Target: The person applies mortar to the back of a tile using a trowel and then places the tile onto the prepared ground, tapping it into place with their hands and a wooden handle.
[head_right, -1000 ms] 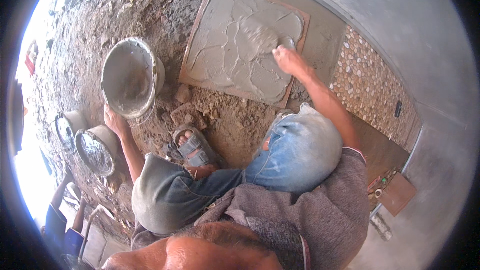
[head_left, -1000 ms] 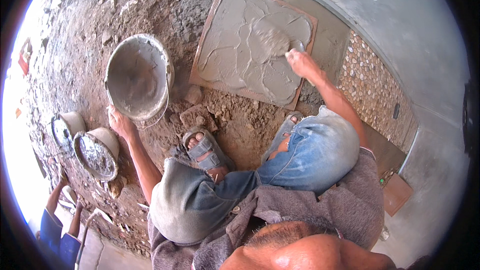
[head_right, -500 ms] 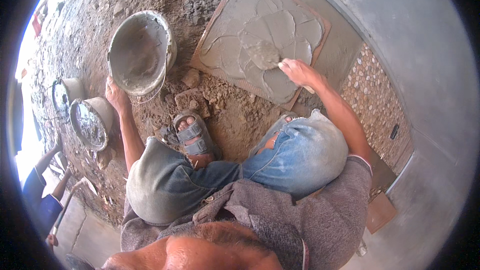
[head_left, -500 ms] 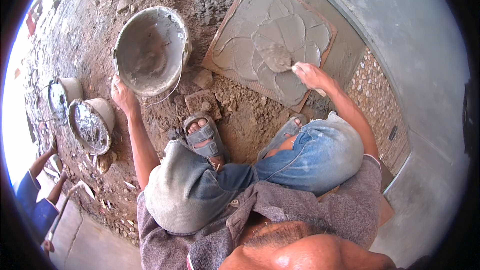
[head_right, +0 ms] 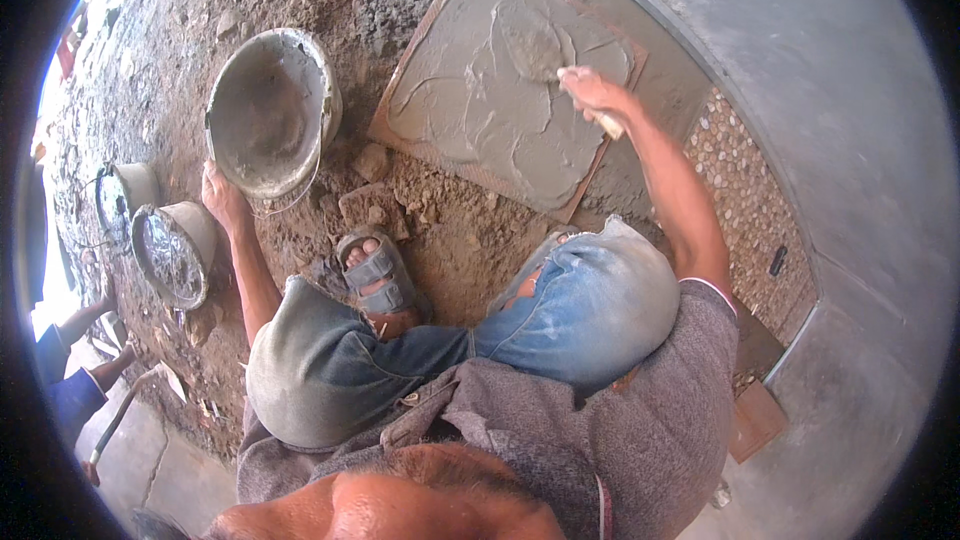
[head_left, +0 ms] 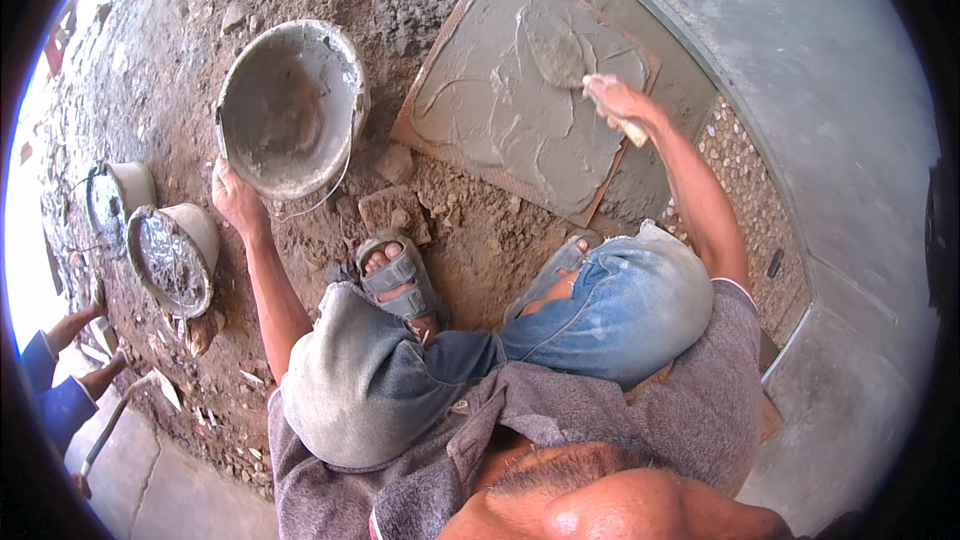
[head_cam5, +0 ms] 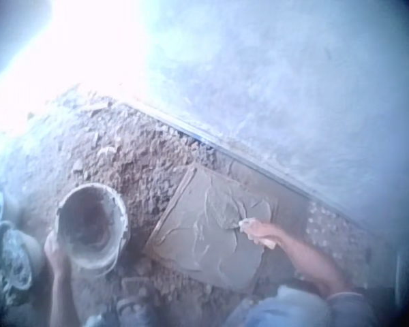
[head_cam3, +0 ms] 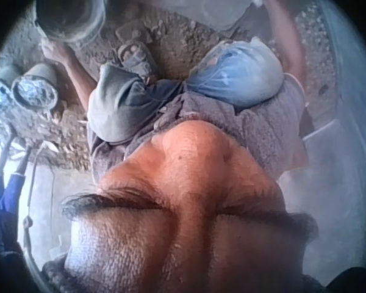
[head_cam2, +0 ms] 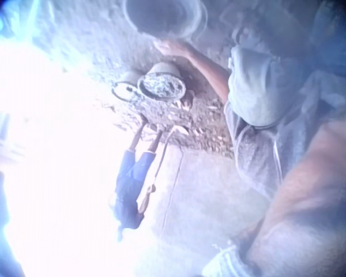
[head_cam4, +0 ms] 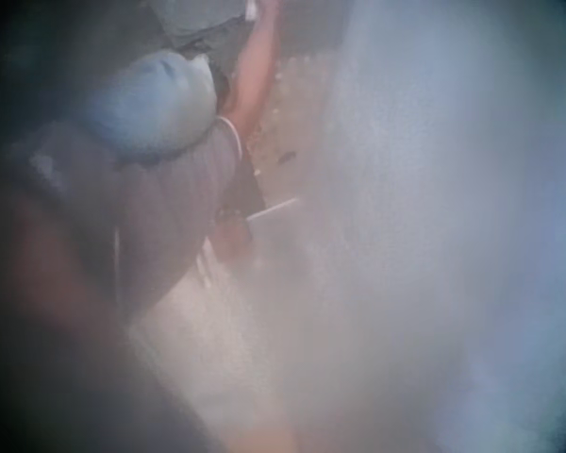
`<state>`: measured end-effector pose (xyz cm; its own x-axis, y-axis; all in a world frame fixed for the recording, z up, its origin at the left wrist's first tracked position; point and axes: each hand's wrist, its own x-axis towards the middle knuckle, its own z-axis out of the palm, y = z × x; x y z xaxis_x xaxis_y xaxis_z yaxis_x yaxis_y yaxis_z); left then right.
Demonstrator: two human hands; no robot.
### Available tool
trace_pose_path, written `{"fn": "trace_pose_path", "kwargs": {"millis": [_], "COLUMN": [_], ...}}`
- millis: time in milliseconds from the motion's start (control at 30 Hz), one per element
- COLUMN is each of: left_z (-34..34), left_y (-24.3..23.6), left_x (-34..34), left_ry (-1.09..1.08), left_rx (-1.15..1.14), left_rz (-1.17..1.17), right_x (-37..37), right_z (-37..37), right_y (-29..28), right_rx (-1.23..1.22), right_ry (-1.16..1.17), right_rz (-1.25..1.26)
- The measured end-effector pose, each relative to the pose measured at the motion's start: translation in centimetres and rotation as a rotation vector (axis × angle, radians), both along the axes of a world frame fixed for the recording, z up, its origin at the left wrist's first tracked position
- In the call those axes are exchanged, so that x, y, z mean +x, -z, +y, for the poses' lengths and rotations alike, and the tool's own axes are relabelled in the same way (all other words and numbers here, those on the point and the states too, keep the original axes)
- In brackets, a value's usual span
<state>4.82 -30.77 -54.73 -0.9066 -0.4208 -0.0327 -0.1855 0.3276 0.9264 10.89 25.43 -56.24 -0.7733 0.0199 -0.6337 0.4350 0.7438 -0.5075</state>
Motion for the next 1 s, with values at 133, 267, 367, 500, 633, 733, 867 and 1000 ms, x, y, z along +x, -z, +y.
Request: {"fn": "trace_pose_path", "kwargs": {"millis": [133,267,367,500,633,733,867,1000], "left_z": [-0.1,0.2,0.3,0.2,-0.1,-0.1,0.3,0.3], "left_y": [0.0,0.0,-0.2,-0.2,0.2,0.3,-0.1,-0.3], "left_x": [0.0,0.0,0.1,-0.1,-0.1,0.0,-0.1,0.0], "left_ry": [0.002,-0.006,-0.013,0.016,0.012,-0.006,-0.024,0.006], "left_rx": [0.019,0.099,0.077,-0.002,0.015,0.023,0.176,0.008], "left_rz": [-0.007,0.01,0.004,0.008,0.008,-0.005,-0.029,0.004], "right_x": [4.7,8.6,8.2,5.0,2.3,-0.1,0.0,5.6], "right_z": [-0.8,-2.8,-4.9,-5.3,-2.1,1.0,1.2,-1.6], "right_y": [-1.2,-1.5,-0.8,1.0,2.3,1.9,0.3,-0.7], "right_rx": [0.002,0.16,-0.291,-0.252,0.417,0.448,0.074,0.073], "right_ry": [-0.05,0.16,0.885,0.536,-0.226,-0.295,0.123,0.134], "right_rz": [-0.19,0.238,-0.126,-0.138,0.327,0.42,-0.092,0.033]}}
